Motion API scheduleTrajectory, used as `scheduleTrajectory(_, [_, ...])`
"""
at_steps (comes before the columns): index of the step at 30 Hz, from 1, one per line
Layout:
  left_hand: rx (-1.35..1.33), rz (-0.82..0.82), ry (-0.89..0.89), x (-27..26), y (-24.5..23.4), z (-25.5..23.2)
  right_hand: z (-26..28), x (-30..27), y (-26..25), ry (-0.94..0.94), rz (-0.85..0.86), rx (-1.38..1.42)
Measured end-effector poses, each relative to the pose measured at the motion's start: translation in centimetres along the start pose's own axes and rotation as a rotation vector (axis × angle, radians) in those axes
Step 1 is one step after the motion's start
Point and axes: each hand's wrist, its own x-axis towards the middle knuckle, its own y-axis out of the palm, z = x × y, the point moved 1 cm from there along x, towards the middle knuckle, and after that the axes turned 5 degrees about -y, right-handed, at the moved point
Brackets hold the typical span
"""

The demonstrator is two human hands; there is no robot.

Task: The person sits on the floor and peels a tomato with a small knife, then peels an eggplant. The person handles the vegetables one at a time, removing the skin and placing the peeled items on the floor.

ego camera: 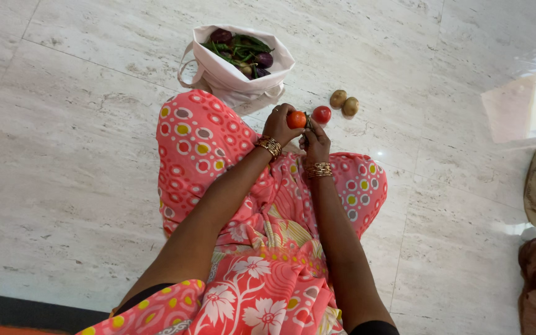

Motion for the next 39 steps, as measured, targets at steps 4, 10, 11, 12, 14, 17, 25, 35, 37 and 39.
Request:
scheduleTrajectory(4, [0.021,0.023,-0.033,0.1,-0.1,-0.3,0.2,-0.4,0.4,-0.097,-0.033,-0.097])
scheduleTrajectory(10, [0.112,-0.009,-0.146,-0.2,-0.1,0.2,5.4,-5.0,4.6,-0.793,0.041,-0.877])
scheduleTrajectory(11, [0.126,-0.014,-0.174,-0.1,0.1,0.4,5.9,-5.4,5.1,-0.775,0.06,-0.913])
scheduleTrajectory(12, [0.14,-0.02,-0.201,-0.1,0.2,0.6,6.3,-5.7,5.5,-0.795,0.062,-0.931])
scheduleTrajectory(14, [0.139,-0.025,-0.188,0.1,0.4,1.0,6.7,-5.9,5.9,-0.835,0.062,-0.968])
scheduleTrajectory(17, [0.078,-0.01,-0.097,0.1,0.3,1.1,5.7,-5.0,4.9,-0.858,0.013,-0.919])
scheduleTrajectory(25, [-0.084,0.074,-0.186,-0.1,-0.5,-0.1,-1.2,0.1,-0.2,0.18,0.009,0.034])
scheduleTrajectory(35, [-0.048,0.13,-0.162,-0.2,-0.5,0.0,4.0,-3.4,2.5,-0.865,-0.021,-0.784])
scheduleTrajectory(37, [-0.051,0.093,-0.133,-0.3,-0.3,0.5,5.9,-5.0,4.0,-0.755,0.014,-0.904])
scheduleTrajectory(39, [-0.033,0.059,-0.112,-0.2,0.0,0.8,7.4,-6.2,5.3,-0.752,0.04,-1.02])
